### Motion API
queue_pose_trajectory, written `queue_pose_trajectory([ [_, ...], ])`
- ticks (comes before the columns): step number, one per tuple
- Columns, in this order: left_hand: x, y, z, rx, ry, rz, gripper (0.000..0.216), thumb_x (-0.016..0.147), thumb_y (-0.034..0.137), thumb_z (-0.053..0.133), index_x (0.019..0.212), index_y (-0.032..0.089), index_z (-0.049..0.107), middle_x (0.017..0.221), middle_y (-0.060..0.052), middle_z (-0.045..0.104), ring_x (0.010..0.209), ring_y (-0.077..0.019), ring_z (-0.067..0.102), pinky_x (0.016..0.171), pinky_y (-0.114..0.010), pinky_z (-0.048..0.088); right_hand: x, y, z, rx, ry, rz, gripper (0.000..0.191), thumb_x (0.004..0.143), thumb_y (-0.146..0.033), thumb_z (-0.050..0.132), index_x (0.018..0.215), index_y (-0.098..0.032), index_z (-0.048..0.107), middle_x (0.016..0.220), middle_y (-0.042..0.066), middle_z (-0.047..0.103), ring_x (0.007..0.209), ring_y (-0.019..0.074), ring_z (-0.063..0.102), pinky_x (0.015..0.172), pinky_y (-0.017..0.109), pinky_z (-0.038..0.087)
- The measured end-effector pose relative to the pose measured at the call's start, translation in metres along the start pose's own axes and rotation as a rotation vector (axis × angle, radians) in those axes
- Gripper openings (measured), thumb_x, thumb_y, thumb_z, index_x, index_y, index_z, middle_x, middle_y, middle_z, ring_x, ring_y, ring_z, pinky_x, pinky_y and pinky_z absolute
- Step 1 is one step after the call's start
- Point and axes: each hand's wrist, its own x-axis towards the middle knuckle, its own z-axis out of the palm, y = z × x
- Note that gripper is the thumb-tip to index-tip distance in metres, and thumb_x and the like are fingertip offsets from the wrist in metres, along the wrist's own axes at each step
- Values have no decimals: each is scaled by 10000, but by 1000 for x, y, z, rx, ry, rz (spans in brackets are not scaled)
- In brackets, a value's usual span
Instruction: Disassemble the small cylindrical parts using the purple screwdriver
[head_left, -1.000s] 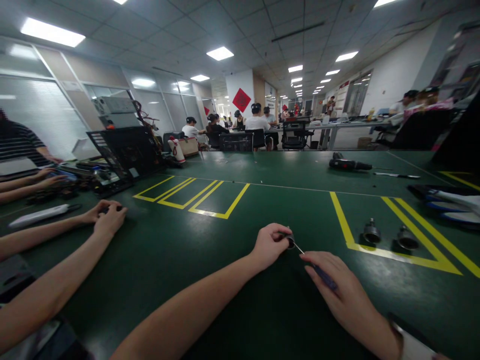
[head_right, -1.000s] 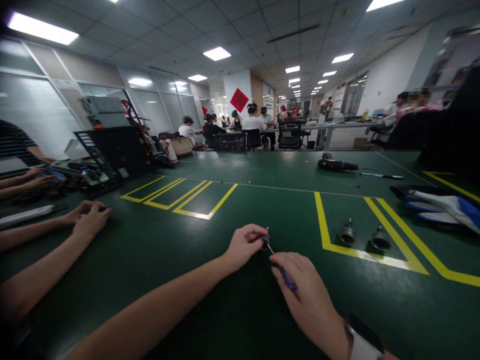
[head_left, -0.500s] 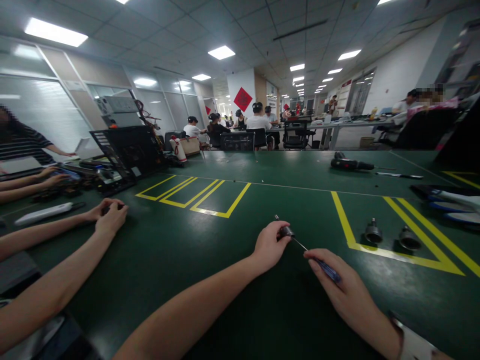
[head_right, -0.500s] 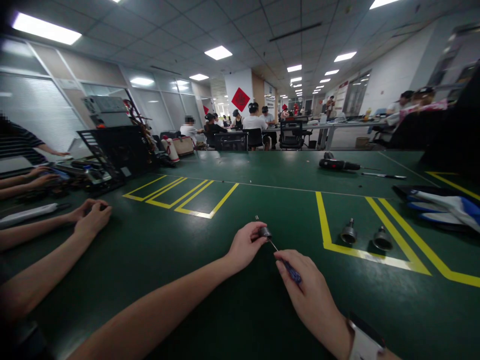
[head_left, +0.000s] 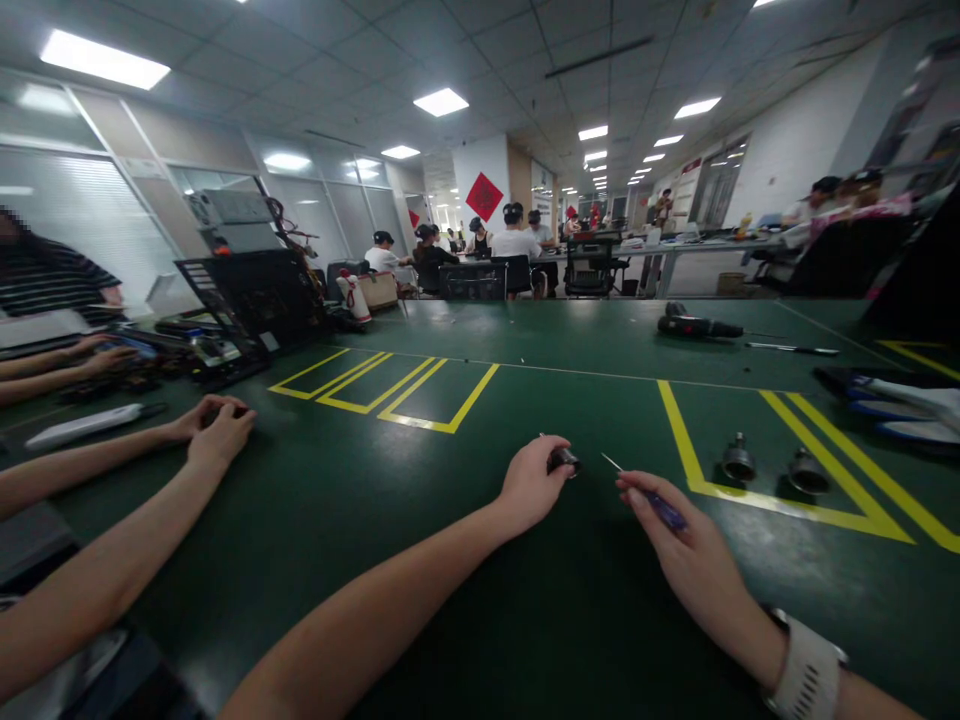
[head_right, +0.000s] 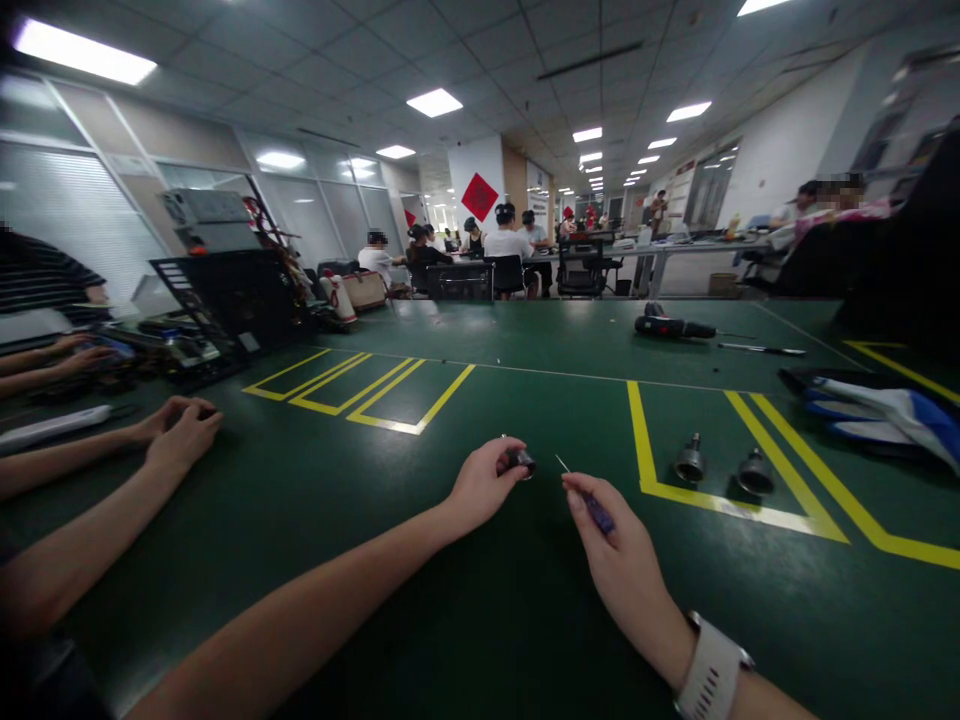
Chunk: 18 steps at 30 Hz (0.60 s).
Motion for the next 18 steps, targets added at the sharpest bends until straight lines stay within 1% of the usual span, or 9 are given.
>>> queue_pose_trajectory([
  [3,3,2,5,-42,-52,15,312,808,188,587,1119,213,572,1075,-41,609,973,-186,569,858,-345,468,-12,-6,-1,-115,18,-343,252,880,-242,470,1098,-245,596,1058,86,665,968,232,633,808,405,530],
  [6,9,7,14,-67,-125,42,307,789,184,604,1096,196,581,1038,-50,623,943,-187,583,853,-357,469,-23,-15,-3,-213,-88,-670,373,840,-80,450,1151,-251,562,1087,90,662,1008,215,619,811,381,524],
  [9,16,19,27,-106,-222,97,332,773,158,605,1102,182,565,979,-47,640,877,-178,603,816,-346,483,-22,-20,-6,-281,-129,-803,391,804,-34,465,1122,-240,566,1091,88,675,1027,220,618,858,405,497],
  [10,18,24,32,-122,-247,141,329,780,150,587,1107,178,560,974,-48,642,868,-177,605,809,-343,486,-18,-20,-8,-297,-108,-789,369,803,-42,474,1097,-241,573,1079,85,680,1024,227,619,863,416,492],
  [12,21,37,43,-140,-274,191,305,779,147,583,1082,191,575,992,-38,645,886,-172,605,819,-324,484,-6,-17,-14,-304,-15,-680,276,810,-92,493,1021,-243,589,1035,86,686,985,248,629,834,436,497],
  [14,22,51,55,-160,-261,244,315,787,155,577,1102,174,567,1015,-64,645,887,-188,610,796,-330,493,10,-13,-23,-258,128,-473,146,818,-169,493,919,-230,579,986,101,678,915,263,637,778,450,510],
  [15,23,58,60,-151,-280,245,338,784,159,586,1120,165,558,1007,-72,649,868,-195,616,771,-330,501,18,-11,-29,-220,172,-368,115,814,-206,495,902,-223,568,1018,117,668,930,275,630,789,468,503],
  [16,24,64,65,-134,-301,240,358,773,146,595,1128,161,555,1011,-77,651,866,-198,618,758,-329,506,25,-9,-34,-187,205,-262,110,801,-237,506,894,-221,563,1036,122,664,925,282,627,788,479,499],
  [18,26,74,74,-110,-278,202,348,775,141,587,1122,148,559,1010,-86,653,861,-200,617,760,-335,509,36,-6,-44,-116,294,-107,109,766,-280,532,857,-222,554,1026,117,664,923,291,622,800,496,487],
])
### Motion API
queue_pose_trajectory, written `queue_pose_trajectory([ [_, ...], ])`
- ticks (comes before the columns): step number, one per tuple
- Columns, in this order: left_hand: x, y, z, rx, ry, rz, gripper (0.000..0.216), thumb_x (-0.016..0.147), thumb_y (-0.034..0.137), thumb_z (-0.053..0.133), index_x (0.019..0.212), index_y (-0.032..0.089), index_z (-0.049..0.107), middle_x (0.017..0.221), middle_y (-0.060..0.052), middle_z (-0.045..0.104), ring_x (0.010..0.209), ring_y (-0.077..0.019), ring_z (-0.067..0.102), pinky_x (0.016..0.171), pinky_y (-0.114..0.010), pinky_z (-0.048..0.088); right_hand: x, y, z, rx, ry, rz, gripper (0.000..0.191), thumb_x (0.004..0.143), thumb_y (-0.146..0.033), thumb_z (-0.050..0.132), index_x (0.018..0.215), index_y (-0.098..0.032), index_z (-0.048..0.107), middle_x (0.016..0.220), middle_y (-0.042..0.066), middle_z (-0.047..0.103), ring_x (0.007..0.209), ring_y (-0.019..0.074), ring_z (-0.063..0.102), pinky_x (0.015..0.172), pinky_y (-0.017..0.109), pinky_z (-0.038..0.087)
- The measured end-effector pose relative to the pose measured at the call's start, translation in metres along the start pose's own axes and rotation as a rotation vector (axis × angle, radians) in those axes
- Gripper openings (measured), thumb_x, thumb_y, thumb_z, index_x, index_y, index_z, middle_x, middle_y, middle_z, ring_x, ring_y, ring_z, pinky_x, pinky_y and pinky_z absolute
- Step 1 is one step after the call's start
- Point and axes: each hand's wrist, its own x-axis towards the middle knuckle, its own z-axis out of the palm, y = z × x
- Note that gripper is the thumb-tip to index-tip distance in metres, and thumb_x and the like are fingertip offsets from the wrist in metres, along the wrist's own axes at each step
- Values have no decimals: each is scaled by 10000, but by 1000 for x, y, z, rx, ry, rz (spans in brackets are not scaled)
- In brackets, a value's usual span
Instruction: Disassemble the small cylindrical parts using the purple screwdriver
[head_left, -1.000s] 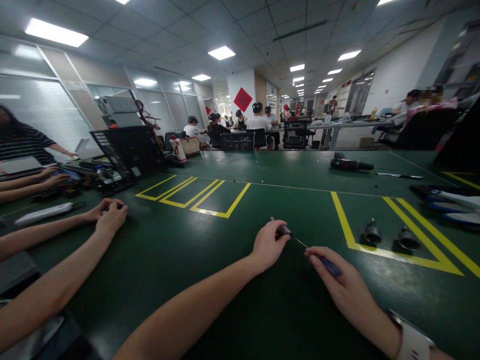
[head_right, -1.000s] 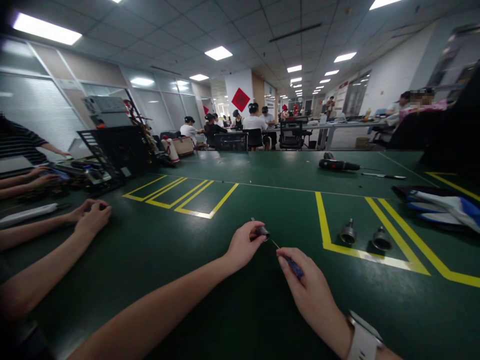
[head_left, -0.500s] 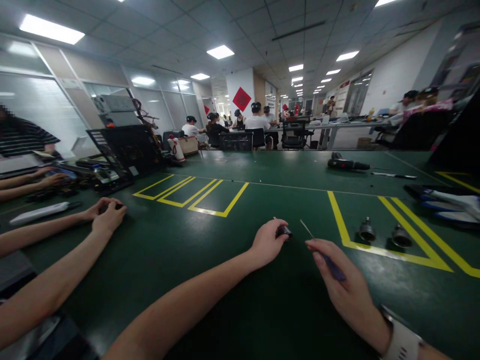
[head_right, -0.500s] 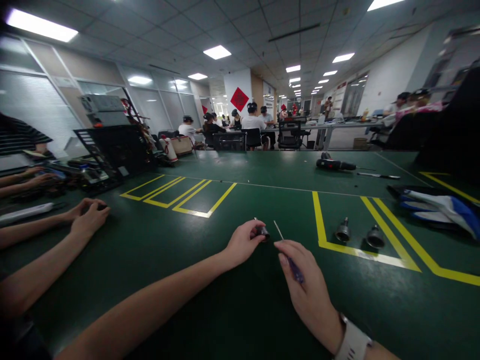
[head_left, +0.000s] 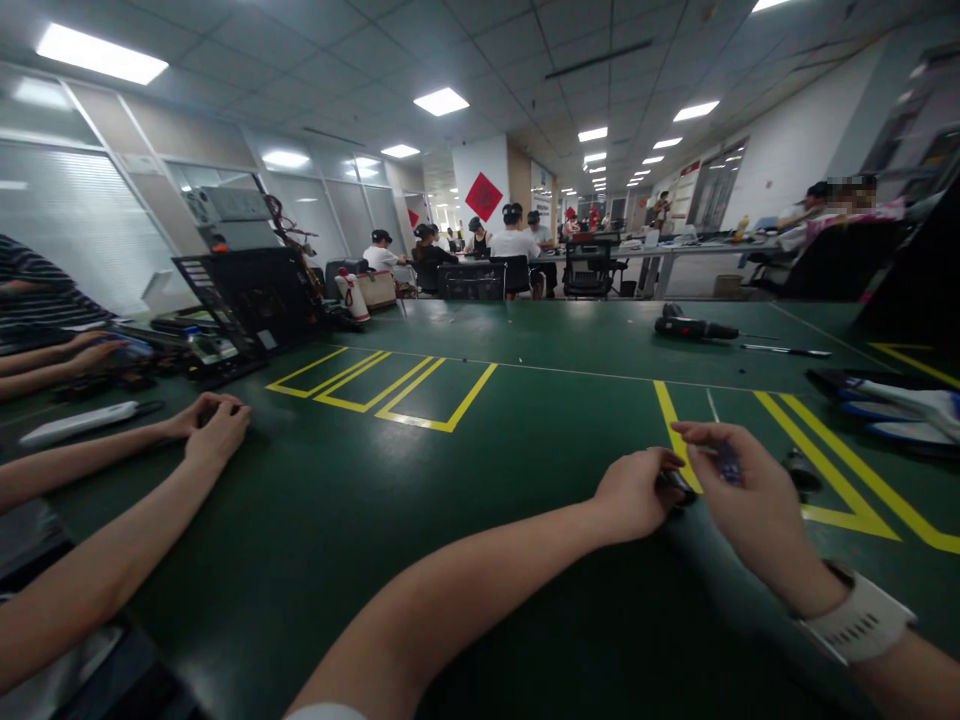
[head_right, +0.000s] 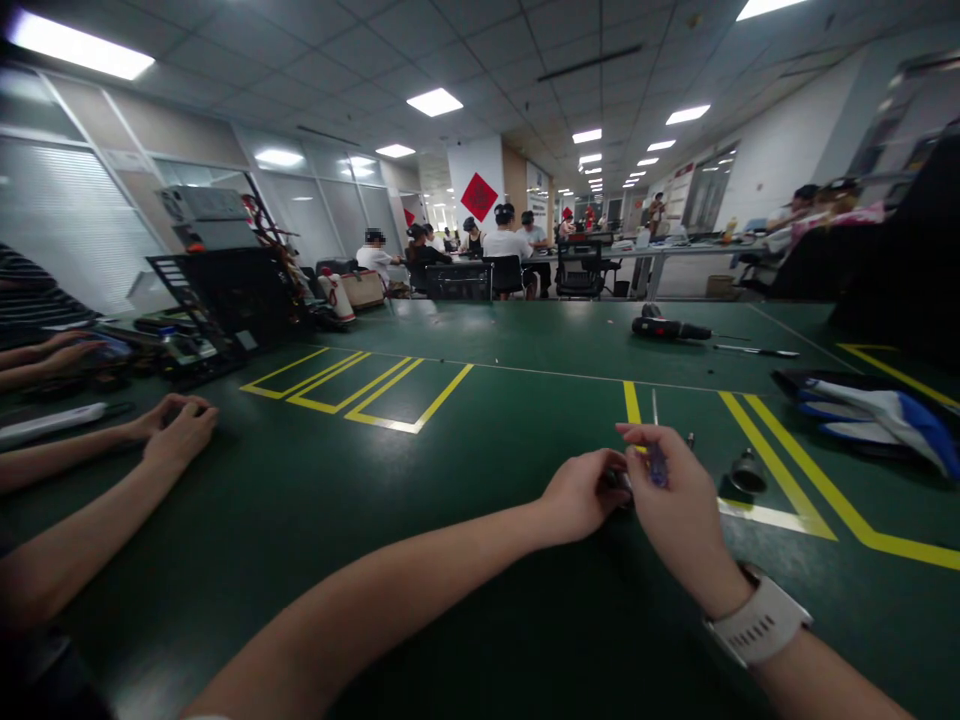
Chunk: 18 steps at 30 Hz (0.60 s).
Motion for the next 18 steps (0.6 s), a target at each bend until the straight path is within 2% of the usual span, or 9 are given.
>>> queue_pose_trajectory([
  [4,9,3,11,-40,-20,27,343,775,141,591,1118,152,577,1042,-94,645,905,-212,607,804,-358,499,11,8,-7,19,105,84,140,756,-309,539,856,-214,557,978,110,658,918,291,610,816,514,469],
  [8,6,-2,6,-361,72,-119,273,776,65,572,1035,139,614,1009,-93,644,902,-186,601,791,-312,495,8,8,-8,19,134,116,166,757,-299,546,880,-205,607,942,102,648,891,284,604,819,519,460],
  [11,-4,-3,-17,-750,271,-316,193,838,89,507,1002,130,600,956,-91,636,768,-139,597,640,-236,487,3,-2,-6,132,107,149,171,767,-307,556,900,-219,619,942,80,663,921,261,617,867,495,455],
  [13,-13,-3,-39,-1007,352,-461,179,904,168,432,988,118,582,855,-84,626,628,-107,566,558,-215,465,0,-10,-5,291,56,203,185,761,-332,585,911,-229,619,937,65,677,935,246,624,900,481,448],
  [15,-22,-6,-59,-1169,431,-560,214,934,237,396,949,108,566,776,-73,607,560,-92,532,506,-193,436,-3,-18,-3,423,-4,262,211,736,-363,624,901,-231,632,910,60,689,923,248,630,910,485,444],
  [17,-31,-12,-73,-1277,464,-615,272,932,336,411,892,108,555,755,-75,595,537,-87,511,482,-185,421,-7,-25,-3,486,-51,295,242,716,-393,655,896,-231,648,892,61,700,912,254,634,904,490,447],
  [18,-35,-16,-77,-1294,457,-577,271,907,360,468,866,107,557,769,-76,595,546,-82,509,488,-181,420,-9,-27,-2,511,-71,305,255,709,-403,668,898,-231,655,887,61,706,908,254,636,900,486,449],
])
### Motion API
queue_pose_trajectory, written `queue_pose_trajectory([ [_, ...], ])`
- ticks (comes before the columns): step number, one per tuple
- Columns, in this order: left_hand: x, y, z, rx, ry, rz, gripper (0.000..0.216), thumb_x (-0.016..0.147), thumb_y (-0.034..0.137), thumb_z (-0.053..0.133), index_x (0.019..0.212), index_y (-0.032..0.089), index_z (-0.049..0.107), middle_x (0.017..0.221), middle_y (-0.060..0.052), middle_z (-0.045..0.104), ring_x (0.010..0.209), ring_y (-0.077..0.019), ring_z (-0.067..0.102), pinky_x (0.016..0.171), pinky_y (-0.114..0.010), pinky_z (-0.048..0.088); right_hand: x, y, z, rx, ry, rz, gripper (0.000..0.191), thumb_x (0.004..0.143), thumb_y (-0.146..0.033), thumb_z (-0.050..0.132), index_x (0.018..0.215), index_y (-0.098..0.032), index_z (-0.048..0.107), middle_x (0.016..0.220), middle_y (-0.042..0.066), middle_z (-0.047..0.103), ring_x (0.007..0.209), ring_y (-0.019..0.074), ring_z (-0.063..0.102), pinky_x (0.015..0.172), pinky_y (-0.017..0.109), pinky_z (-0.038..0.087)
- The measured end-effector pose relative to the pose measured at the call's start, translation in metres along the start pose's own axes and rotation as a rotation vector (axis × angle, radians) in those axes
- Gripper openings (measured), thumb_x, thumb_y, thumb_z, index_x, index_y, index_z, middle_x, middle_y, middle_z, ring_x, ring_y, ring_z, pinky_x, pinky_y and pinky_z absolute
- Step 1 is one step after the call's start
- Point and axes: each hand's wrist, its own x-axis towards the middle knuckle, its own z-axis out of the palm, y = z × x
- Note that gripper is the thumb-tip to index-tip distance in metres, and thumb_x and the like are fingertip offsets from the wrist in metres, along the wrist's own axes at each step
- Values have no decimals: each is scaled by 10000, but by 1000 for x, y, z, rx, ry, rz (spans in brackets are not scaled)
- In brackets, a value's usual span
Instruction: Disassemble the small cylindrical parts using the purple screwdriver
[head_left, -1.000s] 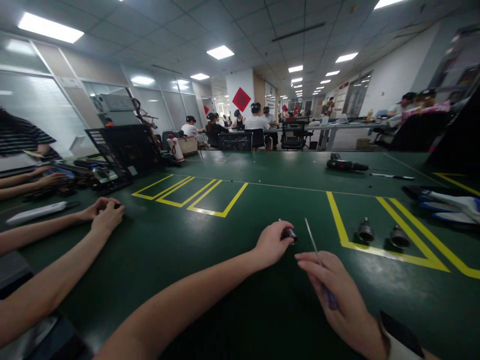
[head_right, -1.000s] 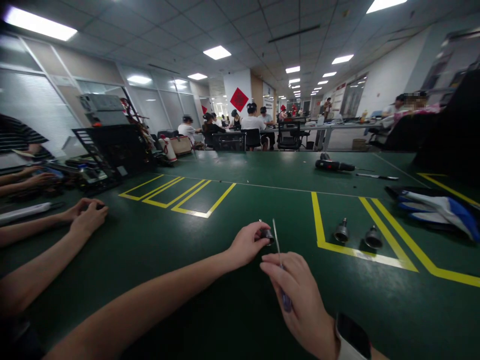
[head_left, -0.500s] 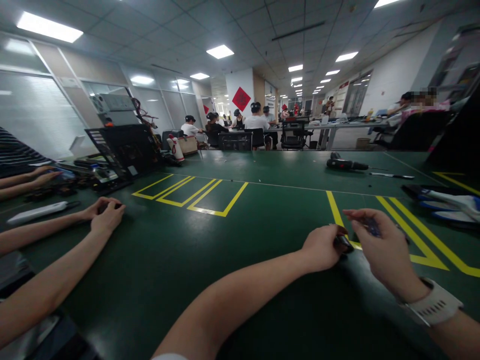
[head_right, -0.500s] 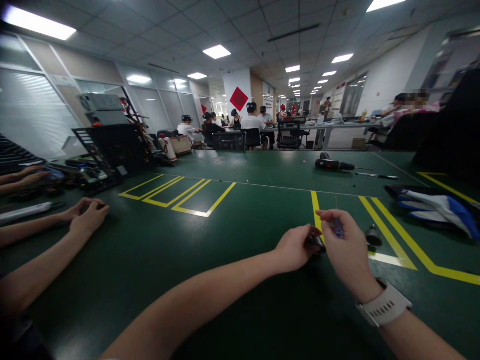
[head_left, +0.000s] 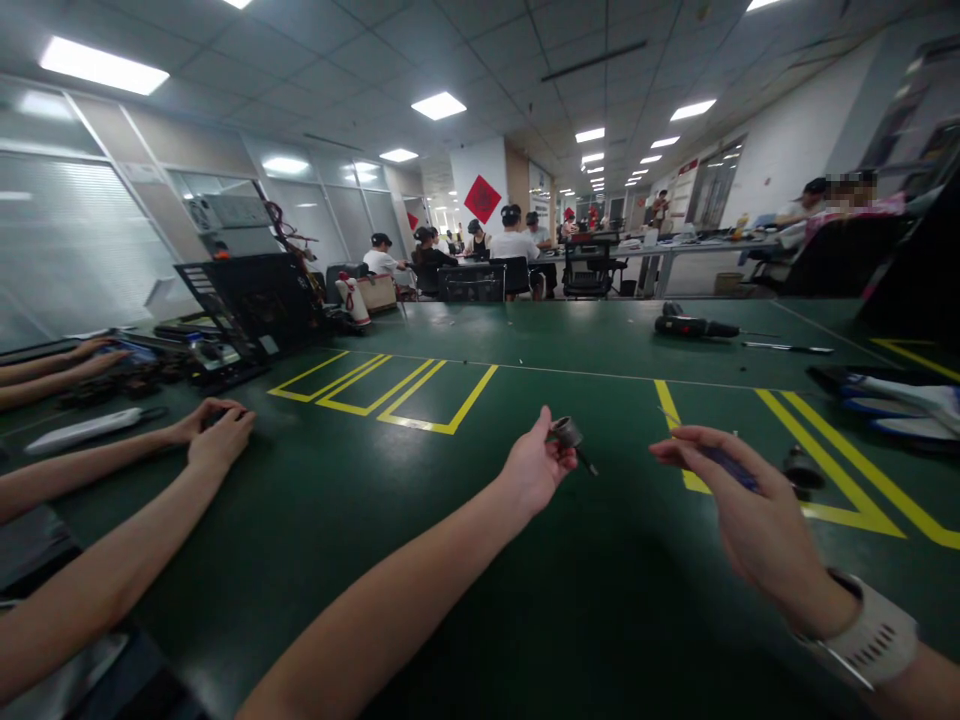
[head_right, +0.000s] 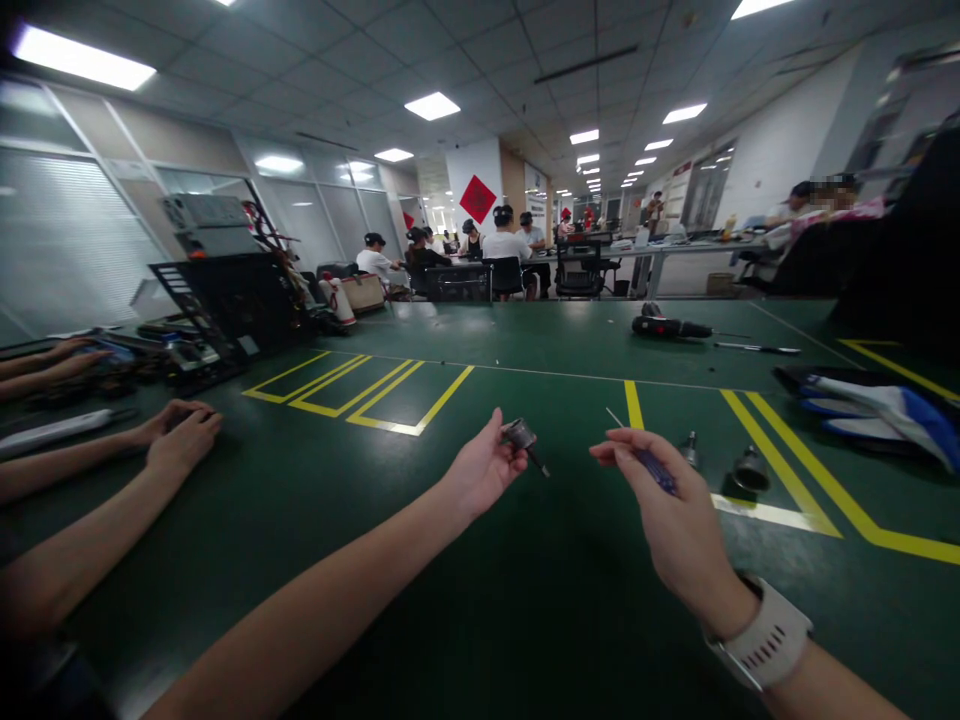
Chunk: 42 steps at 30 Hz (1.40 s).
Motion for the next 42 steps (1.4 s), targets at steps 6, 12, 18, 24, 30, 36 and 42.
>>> queue_pose_trajectory([
  [6,-3,-6,-27,538,-102,425,299,661,85,727,924,156,604,863,-17,593,755,-113,542,660,-216,437,-12,-6,6,95,-142,75,327,727,-474,660,928,-217,683,699,31,702,711,208,641,730,382,497],
  [12,-21,-13,-22,1035,-363,731,198,699,246,721,752,156,553,803,2,537,764,-134,496,702,-262,413,-21,-17,7,85,-243,146,417,791,-561,543,908,-197,709,457,-12,552,517,181,557,568,338,469],
  [18,-25,-21,-20,1090,-506,761,211,720,263,705,716,157,523,766,10,523,714,-117,484,645,-235,401,-25,-19,4,-68,-247,5,352,775,-527,570,745,-200,695,539,7,573,492,157,519,484,292,433],
  [24,-16,-29,-22,1049,-410,843,239,708,249,711,647,157,499,723,15,483,674,-115,464,604,-232,383,-33,-20,7,-426,-335,-273,203,827,-328,511,668,-223,580,578,-8,578,529,154,550,483,261,427],
  [30,-13,-35,-26,1107,-361,883,172,761,184,636,664,159,496,777,1,470,709,-121,477,611,-229,401,-42,-18,13,-547,-399,-391,192,838,-290,480,691,-219,582,629,13,598,558,163,562,501,273,437],
  [36,-12,-38,-28,1175,-364,896,164,772,185,620,658,155,506,778,2,470,704,-116,475,603,-224,392,-40,-7,12,-446,-383,-167,268,843,-356,471,651,-214,592,627,18,609,599,181,581,523,282,440],
  [42,-11,-36,-27,1100,-386,909,171,759,168,628,660,158,489,761,10,469,691,-111,465,600,-216,383,-34,10,14,-115,-260,81,256,829,-369,517,677,-192,623,655,35,629,661,204,601,619,328,493],
])
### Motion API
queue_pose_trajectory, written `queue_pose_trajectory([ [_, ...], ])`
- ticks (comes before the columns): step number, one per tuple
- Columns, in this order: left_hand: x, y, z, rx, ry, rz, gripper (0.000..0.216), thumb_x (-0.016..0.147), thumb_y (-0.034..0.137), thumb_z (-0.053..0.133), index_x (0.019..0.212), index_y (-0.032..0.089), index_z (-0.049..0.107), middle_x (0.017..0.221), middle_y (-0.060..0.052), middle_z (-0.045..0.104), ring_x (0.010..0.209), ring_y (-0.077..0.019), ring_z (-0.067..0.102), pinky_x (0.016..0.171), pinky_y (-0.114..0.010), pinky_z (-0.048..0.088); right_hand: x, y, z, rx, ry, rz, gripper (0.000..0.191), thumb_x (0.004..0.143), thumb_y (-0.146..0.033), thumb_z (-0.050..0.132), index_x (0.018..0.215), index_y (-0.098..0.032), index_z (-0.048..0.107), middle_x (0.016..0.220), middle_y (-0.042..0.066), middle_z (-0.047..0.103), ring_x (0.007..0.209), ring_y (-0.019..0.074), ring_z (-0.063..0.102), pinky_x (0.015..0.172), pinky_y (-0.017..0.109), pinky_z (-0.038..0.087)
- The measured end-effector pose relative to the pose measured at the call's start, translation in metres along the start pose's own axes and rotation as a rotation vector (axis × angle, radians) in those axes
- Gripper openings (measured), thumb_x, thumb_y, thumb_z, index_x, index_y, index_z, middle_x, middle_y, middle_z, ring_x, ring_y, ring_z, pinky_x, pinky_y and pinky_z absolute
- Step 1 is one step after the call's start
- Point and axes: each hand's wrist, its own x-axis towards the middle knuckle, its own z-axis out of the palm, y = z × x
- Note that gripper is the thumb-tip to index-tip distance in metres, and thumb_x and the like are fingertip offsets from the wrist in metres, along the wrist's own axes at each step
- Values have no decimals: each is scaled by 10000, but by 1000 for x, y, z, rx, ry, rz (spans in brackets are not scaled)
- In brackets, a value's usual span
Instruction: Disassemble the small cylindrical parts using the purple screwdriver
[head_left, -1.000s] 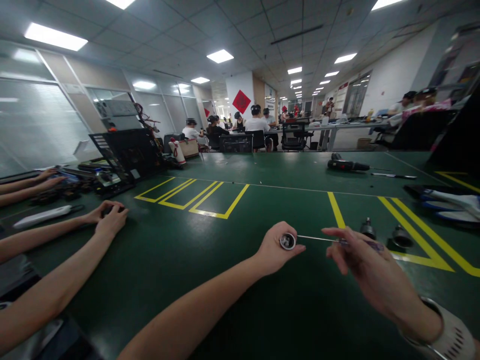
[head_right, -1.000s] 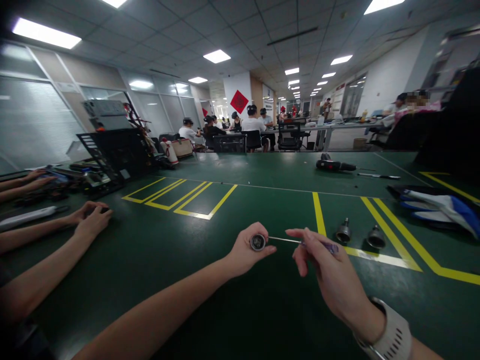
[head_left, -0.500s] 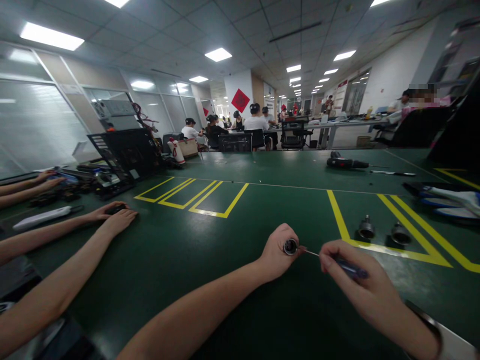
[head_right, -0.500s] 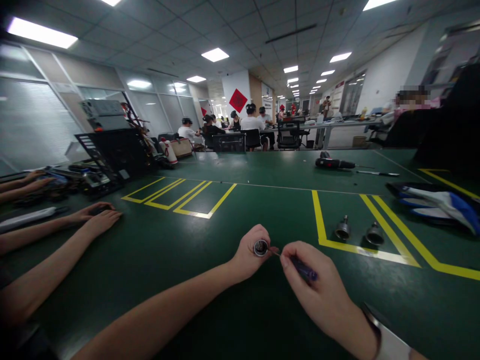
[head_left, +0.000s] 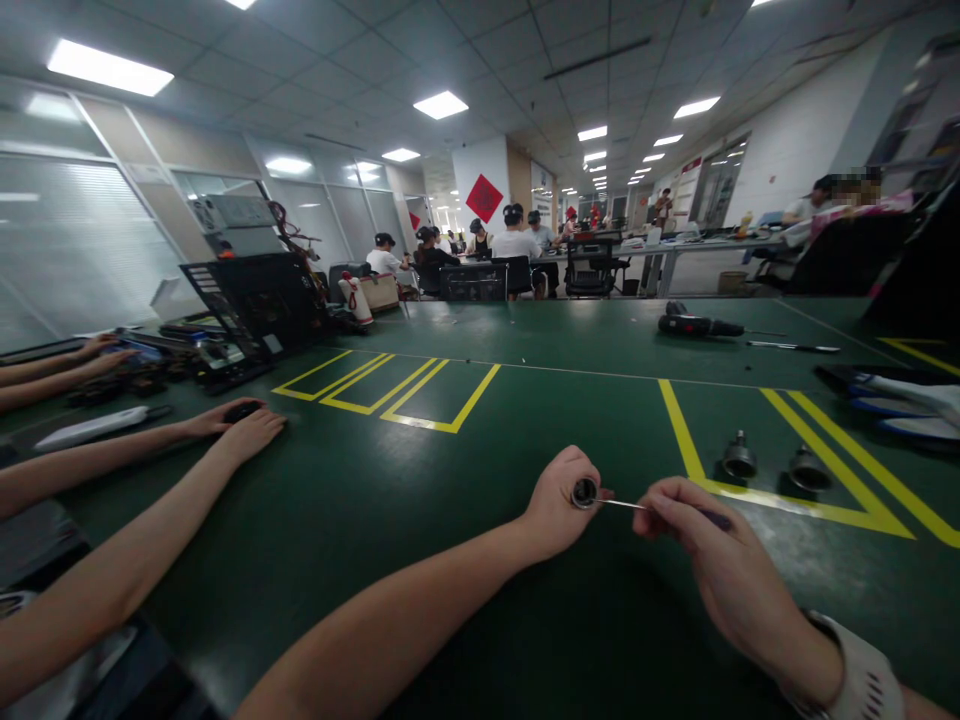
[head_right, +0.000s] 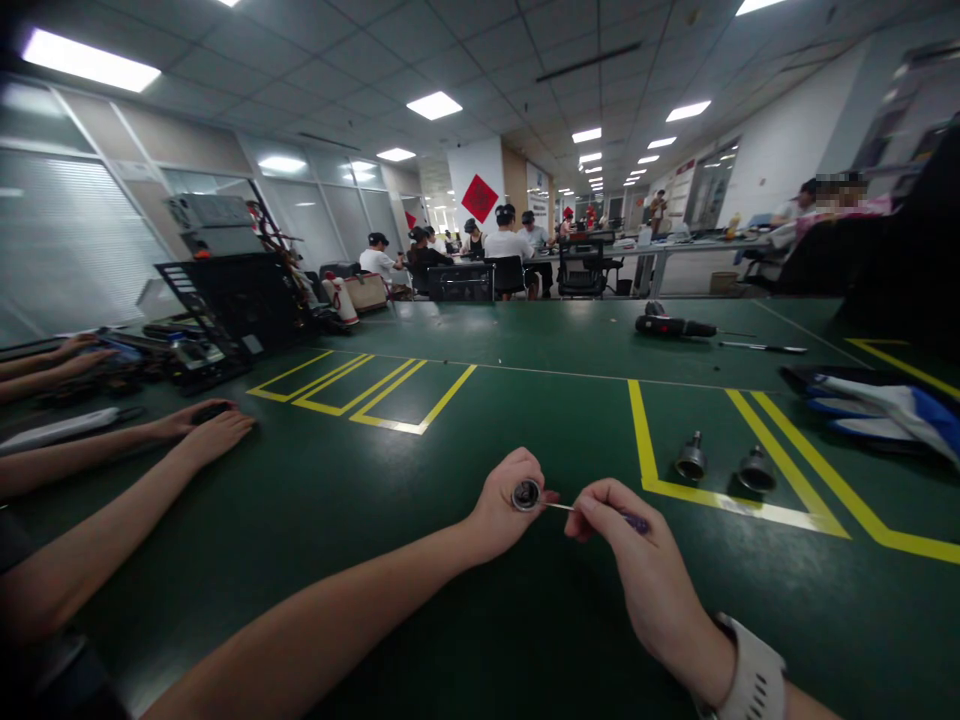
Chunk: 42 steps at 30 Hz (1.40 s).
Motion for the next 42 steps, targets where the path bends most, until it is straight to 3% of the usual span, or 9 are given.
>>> queue_pose_trajectory([
  [3,0,0,0,27,-8,-22,153,764,160,620,673,159,497,770,11,469,696,-111,465,604,-215,384,-2,3,1,-55,22,-26,254,838,-389,511,715,-198,623,689,38,632,690,211,604,624,327,492],
  [7,0,-1,1,101,-47,-62,134,773,158,607,677,158,514,784,5,476,703,-115,477,601,-221,386,-9,-4,4,-350,-40,-209,232,837,-375,509,706,-217,618,678,23,618,643,192,584,566,296,458],
  [9,0,-2,2,114,-57,-59,140,764,148,610,663,157,513,776,4,475,702,-118,479,597,-224,384,-11,-7,5,-391,-49,-264,230,831,-369,508,693,-219,616,664,20,618,621,188,582,546,289,453],
  [21,2,-1,0,23,-33,-25,158,736,122,626,658,158,492,750,11,473,677,-113,465,591,-217,379,1,7,1,63,46,31,240,824,-390,539,701,-201,621,693,32,646,702,212,606,660,341,492],
  [30,1,-2,3,85,-44,-78,160,744,116,615,649,157,492,772,16,465,684,-109,471,588,-216,383,-10,-6,4,-378,-78,-190,246,840,-391,497,708,-218,612,685,19,618,645,194,583,559,297,442],
  [33,0,-1,2,69,-48,-59,168,744,121,615,643,157,486,757,17,458,683,-112,467,583,-217,373,-7,-5,3,-313,-82,-121,263,847,-394,492,699,-214,614,687,23,626,679,202,590,586,303,446],
  [39,1,-2,1,44,-25,-20,162,732,102,617,652,158,488,735,15,460,667,-115,457,590,-225,363,1,3,2,111,18,103,227,817,-357,548,700,-182,633,701,43,642,718,205,589,672,329,470],
  [42,1,-4,1,30,-21,-6,161,730,107,622,656,159,490,735,14,460,666,-116,458,593,-227,369,1,5,3,214,33,151,210,805,-356,563,711,-181,630,709,46,641,714,205,584,678,340,475],
])
